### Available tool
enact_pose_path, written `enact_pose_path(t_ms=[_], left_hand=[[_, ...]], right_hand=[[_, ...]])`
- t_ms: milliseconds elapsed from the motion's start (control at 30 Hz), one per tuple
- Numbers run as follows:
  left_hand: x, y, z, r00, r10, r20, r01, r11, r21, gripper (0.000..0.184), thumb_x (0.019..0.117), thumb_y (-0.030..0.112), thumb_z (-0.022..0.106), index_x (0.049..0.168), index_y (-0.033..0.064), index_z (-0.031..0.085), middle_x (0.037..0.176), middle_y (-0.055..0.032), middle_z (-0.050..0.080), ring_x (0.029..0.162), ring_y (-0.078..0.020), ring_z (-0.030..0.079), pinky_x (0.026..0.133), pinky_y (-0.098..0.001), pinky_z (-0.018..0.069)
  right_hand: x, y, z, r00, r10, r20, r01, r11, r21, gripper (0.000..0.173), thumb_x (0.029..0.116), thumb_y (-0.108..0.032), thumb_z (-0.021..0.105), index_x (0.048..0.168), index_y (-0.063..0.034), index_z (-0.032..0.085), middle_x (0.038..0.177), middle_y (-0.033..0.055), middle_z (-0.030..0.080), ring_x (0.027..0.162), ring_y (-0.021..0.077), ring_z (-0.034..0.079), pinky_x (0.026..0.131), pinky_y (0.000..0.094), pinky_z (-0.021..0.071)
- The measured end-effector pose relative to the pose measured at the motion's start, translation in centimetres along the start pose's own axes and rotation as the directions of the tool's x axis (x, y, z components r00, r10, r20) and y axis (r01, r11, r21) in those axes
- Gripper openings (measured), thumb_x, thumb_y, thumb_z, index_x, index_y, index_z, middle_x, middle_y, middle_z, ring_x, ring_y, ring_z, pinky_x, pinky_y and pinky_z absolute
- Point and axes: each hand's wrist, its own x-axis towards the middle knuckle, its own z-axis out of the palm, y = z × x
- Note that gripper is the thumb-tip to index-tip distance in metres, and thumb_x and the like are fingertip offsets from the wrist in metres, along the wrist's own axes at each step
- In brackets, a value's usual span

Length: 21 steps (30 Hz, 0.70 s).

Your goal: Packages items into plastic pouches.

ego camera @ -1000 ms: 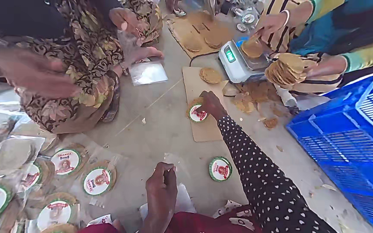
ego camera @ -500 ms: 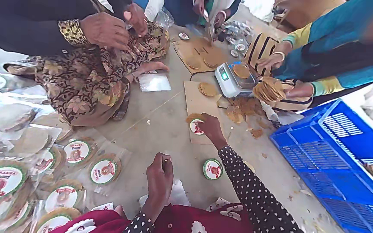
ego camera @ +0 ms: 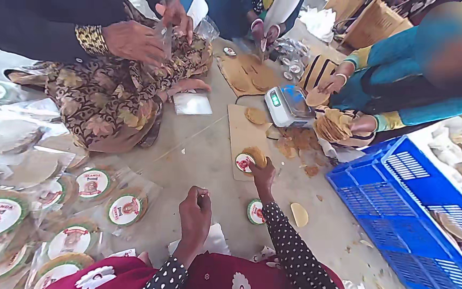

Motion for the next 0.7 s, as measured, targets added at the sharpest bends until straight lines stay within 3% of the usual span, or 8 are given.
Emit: enact_pose_path(t_ms=[100,267,400,700], left_hand=[[-0.1,-0.1,0.0,1.0,0.008,-0.003,-0.008,1.0,-0.006,0.012,0.0964,0.007,0.061,0.101,-0.0011,0.068,0.064,0.0006,0.054,0.052,-0.0028,0.048,0.051,-0.0195,0.0422],[0.0,-0.1,0.0,1.0,0.005,-0.01,-0.005,1.0,0.002,0.012,0.0963,0.008,0.062,0.102,-0.0009,0.068,0.064,0.0015,0.054,0.052,-0.0023,0.048,0.051,-0.019,0.0421],[0.0,-0.1,0.1,1.0,0.003,-0.006,-0.003,1.0,-0.015,0.011,0.0961,0.007,0.062,0.101,-0.0002,0.068,0.064,0.0022,0.054,0.051,-0.0018,0.047,0.05,-0.0184,0.0414],[0.2,0.1,-0.2,1.0,-0.01,-0.015,0.009,1.0,-0.015,0.011,0.096,0.007,0.062,0.1,-0.0006,0.068,0.063,0.0021,0.054,0.051,-0.0018,0.047,0.051,-0.0184,0.0414]], right_hand=[[-0.8,2.2,1.2,0.999,-0.042,-0.011,0.042,0.999,0.033,0.045,0.0798,-0.016,0.084,0.119,-0.0002,0.067,0.097,0.0188,0.072,0.089,0.0318,0.071,0.081,0.0534,0.0556],[-1.4,1.7,1.4,0.993,-0.102,-0.051,0.104,0.994,0.037,0.041,0.0791,-0.013,0.083,0.115,-0.0003,0.068,0.095,0.0172,0.073,0.087,0.0302,0.071,0.079,0.052,0.0558],[-1.6,1.6,1.8,0.996,-0.076,0.052,0.079,0.995,-0.06,0.037,0.0819,-0.014,0.082,0.115,-0.0029,0.071,0.095,0.0172,0.074,0.088,0.0331,0.072,0.08,0.0561,0.0555],[-1.9,-0.7,1.3,0.983,-0.154,0.098,0.171,0.964,-0.202,0.031,0.0857,-0.013,0.079,0.114,-0.003,0.071,0.092,0.0187,0.074,0.086,0.0378,0.072,0.078,0.0599,0.0549]])
